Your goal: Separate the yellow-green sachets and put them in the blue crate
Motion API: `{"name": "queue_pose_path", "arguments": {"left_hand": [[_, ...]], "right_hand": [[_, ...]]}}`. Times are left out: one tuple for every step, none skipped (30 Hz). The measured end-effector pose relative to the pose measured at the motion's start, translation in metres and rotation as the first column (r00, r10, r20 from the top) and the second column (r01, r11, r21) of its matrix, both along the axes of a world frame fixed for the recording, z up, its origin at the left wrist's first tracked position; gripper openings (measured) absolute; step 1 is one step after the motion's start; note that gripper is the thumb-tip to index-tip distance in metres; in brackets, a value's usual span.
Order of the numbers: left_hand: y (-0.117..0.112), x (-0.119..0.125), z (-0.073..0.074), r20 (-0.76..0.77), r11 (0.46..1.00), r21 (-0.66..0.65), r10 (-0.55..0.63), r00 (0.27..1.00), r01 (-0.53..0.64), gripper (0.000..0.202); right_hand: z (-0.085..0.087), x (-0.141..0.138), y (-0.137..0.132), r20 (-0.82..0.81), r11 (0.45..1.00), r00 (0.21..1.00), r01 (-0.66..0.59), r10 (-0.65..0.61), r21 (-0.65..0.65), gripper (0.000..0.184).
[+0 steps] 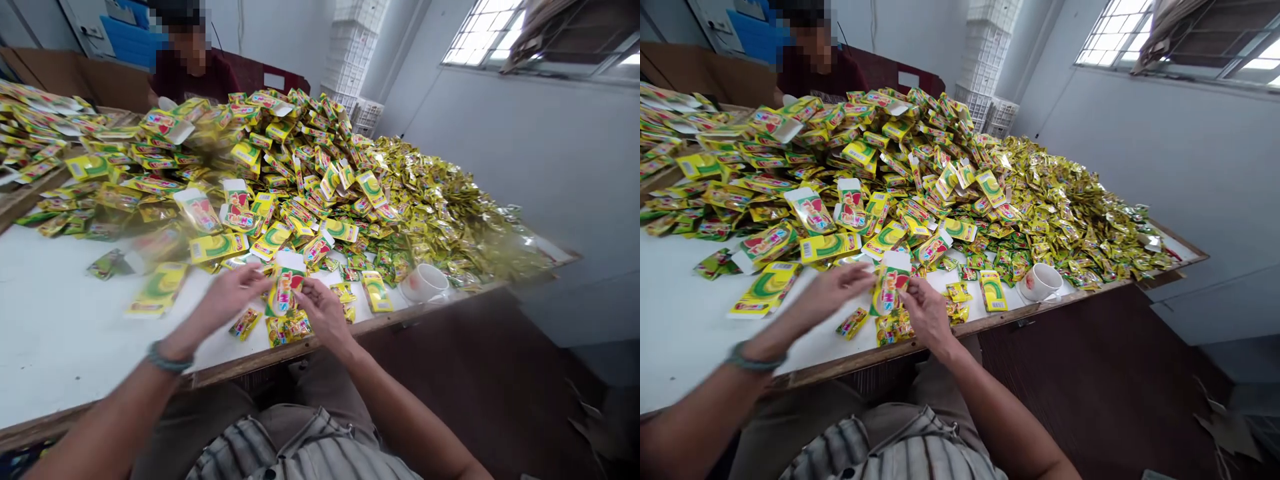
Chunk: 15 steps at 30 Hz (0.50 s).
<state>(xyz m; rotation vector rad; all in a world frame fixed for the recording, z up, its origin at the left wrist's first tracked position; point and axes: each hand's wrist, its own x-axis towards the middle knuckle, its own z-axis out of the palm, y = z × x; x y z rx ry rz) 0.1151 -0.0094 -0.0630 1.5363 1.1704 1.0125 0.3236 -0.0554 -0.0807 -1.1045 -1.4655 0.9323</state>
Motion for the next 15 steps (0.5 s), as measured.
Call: {"name": "queue_pose_path", "arguments": {"left_hand": [[-0.001,0.022,-0.008,0.068,0.998,-0.025,-0.062,0.996,0.064,0.055],[-0.001,0.042,-0.015,0.147,0.992,-0.051,-0.110,0.983,0.118,0.057],[0.000,0.057,-0.022,0.220,0.986,-0.075,-0.131,0.967,0.151,0.059],[0.002,0.067,-0.028,0.269,0.984,-0.094,-0.121,0.955,0.151,0.060],[0.003,0.073,-0.033,0.287,0.985,-0.107,-0.098,0.953,0.133,0.062],[0.006,0.074,-0.038,0.284,0.987,-0.114,-0.077,0.956,0.113,0.064],[0.007,0.073,-0.041,0.268,0.988,-0.116,-0.063,0.961,0.098,0.066],[0.009,0.071,-0.044,0.249,0.989,-0.118,-0.058,0.967,0.090,0.069],[0.010,0.068,-0.046,0.232,0.988,-0.122,-0.061,0.971,0.091,0.071],[0.010,0.066,-0.047,0.218,0.987,-0.128,-0.066,0.974,0.096,0.072],[0.010,0.064,-0.048,0.210,0.986,-0.134,-0.073,0.975,0.102,0.072],[0.009,0.063,-0.048,0.210,0.984,-0.141,-0.082,0.974,0.113,0.072],[0.008,0.062,-0.047,0.218,0.981,-0.148,-0.093,0.972,0.127,0.071],[0.007,0.062,-0.047,0.226,0.977,-0.158,-0.103,0.969,0.141,0.071],[0.006,0.061,-0.046,0.230,0.974,-0.168,-0.108,0.967,0.149,0.071]], "right_hand": [[0.000,0.002,0.000,0.046,1.000,0.999,-0.003,0.004,-0.010,0.024],[-0.001,0.007,0.000,0.099,1.000,0.995,0.016,-0.014,-0.019,0.024],[-0.002,0.016,0.000,0.163,0.998,0.985,0.062,-0.058,-0.020,0.024],[-0.002,0.029,0.000,0.240,0.990,0.961,0.141,-0.136,-0.004,0.025],[-0.003,0.042,0.000,0.328,0.970,0.915,0.239,-0.236,0.031,0.026],[-0.005,0.057,0.001,0.430,0.937,0.836,0.338,-0.341,0.087,0.027],[-0.007,0.071,0.003,0.532,0.896,0.729,0.416,-0.431,0.156,0.029],[-0.010,0.083,0.005,0.624,0.865,0.618,0.452,-0.479,0.216,0.030],[-0.014,0.093,0.008,0.698,0.851,0.521,0.458,-0.491,0.257,0.033],[-0.018,0.099,0.011,0.754,0.851,0.447,0.445,-0.482,0.280,0.037],[-0.023,0.103,0.014,0.792,0.858,0.397,0.423,-0.464,0.291,0.043],[-0.027,0.105,0.016,0.814,0.865,0.366,0.403,-0.452,0.299,0.047],[-0.031,0.105,0.019,0.823,0.868,0.347,0.388,-0.449,0.310,0.050],[-0.034,0.104,0.020,0.826,0.868,0.335,0.377,-0.454,0.324,0.050],[-0.035,0.102,0.021,0.824,0.867,0.331,0.368,-0.460,0.336,0.049]]}}
